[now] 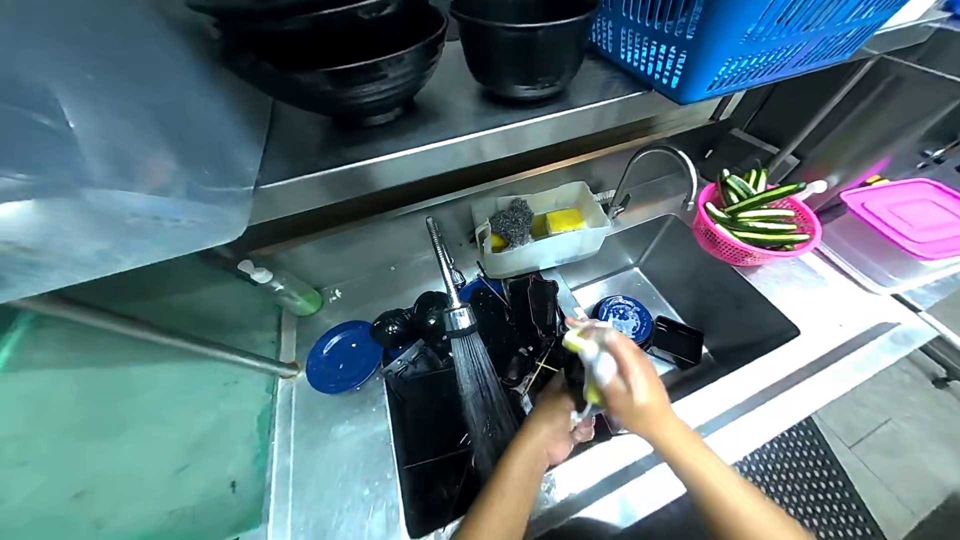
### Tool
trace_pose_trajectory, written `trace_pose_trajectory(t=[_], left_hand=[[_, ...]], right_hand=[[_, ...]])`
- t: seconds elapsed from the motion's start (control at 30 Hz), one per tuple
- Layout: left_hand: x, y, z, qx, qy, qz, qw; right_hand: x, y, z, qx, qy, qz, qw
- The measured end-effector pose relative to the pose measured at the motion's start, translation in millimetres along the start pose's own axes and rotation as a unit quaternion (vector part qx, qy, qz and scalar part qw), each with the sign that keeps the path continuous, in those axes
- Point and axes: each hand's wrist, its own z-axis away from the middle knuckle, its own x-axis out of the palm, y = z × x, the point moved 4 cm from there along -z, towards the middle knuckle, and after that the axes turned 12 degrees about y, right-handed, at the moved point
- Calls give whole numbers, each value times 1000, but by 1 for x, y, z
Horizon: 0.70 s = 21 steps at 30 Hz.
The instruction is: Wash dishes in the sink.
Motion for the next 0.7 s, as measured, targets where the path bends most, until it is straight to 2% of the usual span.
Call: trace_pose_trajectory(t=[0.03, 0.07, 0.13, 0.17, 0.23, 0.27, 0.3, 0.37, 0.43, 0.47, 0.53, 0.6, 0.63, 0.67, 0.7], left_hand=[[-3, 5, -1, 18, -34, -40, 998], [-6, 8, -1, 33, -56, -81, 995], [-11, 9, -1, 39, -76, -80, 993], [-12, 5, -3, 33, -65, -37, 997], [-16, -8, -14, 17, -17, 75, 997], [-19, -17, -20, 10, 38, 102, 994], [-22, -25, -26, 20, 117, 92, 989], [-32, -34, -37, 77, 272, 10, 959], [-39, -42, -44, 158, 338, -85, 924], [-40, -45, -45, 187, 330, -139, 915], [-39, -45, -37, 216, 237, -216, 922], [-43, -40, -27, 211, 112, -257, 936], [-57, -35, -23, 193, 90, -294, 932], [-79, -29, -17, 169, 110, -351, 914], [-108, -24, -11, 135, 157, -426, 881]], right_hand=[[-5, 0, -14, 96, -45, -75, 991], [-5, 6, -22, 187, -95, -157, 965], [6, 28, -20, 329, -139, -305, 883], [15, 39, -11, 371, -115, -348, 854], [34, 53, 13, 414, -2, -355, 838], [43, 55, 28, 411, 49, -313, 855], [49, 56, 41, 388, 59, -273, 878], [51, 55, 54, 306, 8, -168, 937], [42, 59, 50, 222, -54, -51, 972], [35, 67, 44, 203, -66, -9, 977], [15, 91, 33, 254, -53, 22, 965], [-13, 114, 25, 290, -1, 42, 956], [-30, 125, 21, 295, 36, 59, 953], [-46, 137, 18, 298, 78, 74, 948], [-61, 151, 15, 304, 114, 98, 941]])
